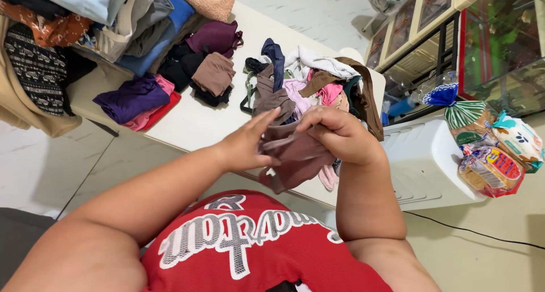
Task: The person folds several pieces of underwear on a white table. They handle each item one at a time, smoothing and folding them into neat rectangles, then stacking them on the left side of the table.
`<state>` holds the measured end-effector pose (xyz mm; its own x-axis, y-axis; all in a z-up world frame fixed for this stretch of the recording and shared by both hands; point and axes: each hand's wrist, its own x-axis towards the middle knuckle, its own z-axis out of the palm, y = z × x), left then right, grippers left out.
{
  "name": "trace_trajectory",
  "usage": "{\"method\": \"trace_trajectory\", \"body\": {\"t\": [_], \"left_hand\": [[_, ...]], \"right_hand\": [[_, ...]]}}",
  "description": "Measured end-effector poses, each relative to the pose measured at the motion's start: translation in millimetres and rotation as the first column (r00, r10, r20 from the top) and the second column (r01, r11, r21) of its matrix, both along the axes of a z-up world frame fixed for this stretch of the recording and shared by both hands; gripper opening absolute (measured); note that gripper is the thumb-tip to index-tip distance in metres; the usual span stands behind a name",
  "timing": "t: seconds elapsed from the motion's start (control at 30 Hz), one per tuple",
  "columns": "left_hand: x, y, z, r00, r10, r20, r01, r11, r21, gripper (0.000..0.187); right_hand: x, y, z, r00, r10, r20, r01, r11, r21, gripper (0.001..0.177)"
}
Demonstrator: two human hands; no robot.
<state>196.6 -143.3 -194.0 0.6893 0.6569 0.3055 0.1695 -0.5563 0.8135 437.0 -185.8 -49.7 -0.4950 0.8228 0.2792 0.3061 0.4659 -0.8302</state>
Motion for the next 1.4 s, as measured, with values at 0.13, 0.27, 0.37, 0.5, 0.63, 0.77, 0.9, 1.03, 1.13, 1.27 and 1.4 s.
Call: {"method": "trace_trajectory", "body": {"t": [0.13,0.27,0.37,0.5,0.63,0.77,0.9,1.03,1.13,1.27,1.4], "left_hand": [[9.2,-2.8,62.3,0.948,-0.021,-0.318,-0.036,0.984,-0.172,0.041],[-2.4,31.9,83.3,0.960,0.122,-0.250,-0.203,0.923,-0.328,0.040],[-15.2,44.5,79.8,0.978,0.203,-0.038,-0.190,0.812,-0.552,0.038],[-31.5,56.3,87.5,0.967,0.232,0.101,-0.122,0.777,-0.617,0.034],[-67.1,62.2,91.9,0.956,0.272,-0.113,-0.289,0.786,-0.547,0.043],[-103.7,75.1,80.1,0.862,0.429,-0.269,-0.506,0.700,-0.504,0.052],[-97.1,59.9,66.4,0.832,0.372,-0.411,-0.552,0.621,-0.556,0.057],[-88.1,80.0,27.4,0.718,0.225,-0.659,-0.550,0.763,-0.340,0.062],[-82.4,87.9,-13.4,0.666,0.293,-0.686,-0.575,0.787,-0.222,0.060],[-64.9,68.3,13.0,0.768,0.414,-0.489,-0.582,0.770,-0.262,0.046],[-54.9,31.3,57.0,1.000,-0.003,0.017,0.014,0.738,-0.675,0.043]], "right_hand": [[-7.6,4.5,-16.9,0.985,-0.150,-0.083,0.155,0.986,0.067,0.035],[-8.3,8.8,-61.3,0.846,-0.417,-0.333,0.523,0.772,0.361,0.022],[-14.6,-2.1,-115.4,0.913,-0.302,-0.275,0.351,0.924,0.152,0.042],[-31.2,3.0,-128.6,1.000,0.007,0.029,-0.001,0.974,-0.228,0.062],[-14.7,2.9,-131.9,0.971,0.048,0.235,-0.028,0.996,-0.090,0.039],[10.1,3.4,-108.3,0.981,0.174,-0.090,-0.185,0.975,-0.124,0.019],[-7.2,3.8,-74.5,0.813,0.399,-0.424,-0.491,0.861,-0.131,0.022],[-15.8,6.4,-120.4,0.787,0.148,-0.599,-0.352,0.905,-0.239,0.008],[-24.7,9.3,-141.2,0.689,0.057,-0.723,-0.393,0.867,-0.306,0.022],[-31.6,10.4,-136.7,0.715,-0.070,-0.696,-0.289,0.877,-0.384,0.041],[-32.5,9.5,-119.9,0.793,-0.161,-0.588,-0.145,0.887,-0.438,0.050]]}}
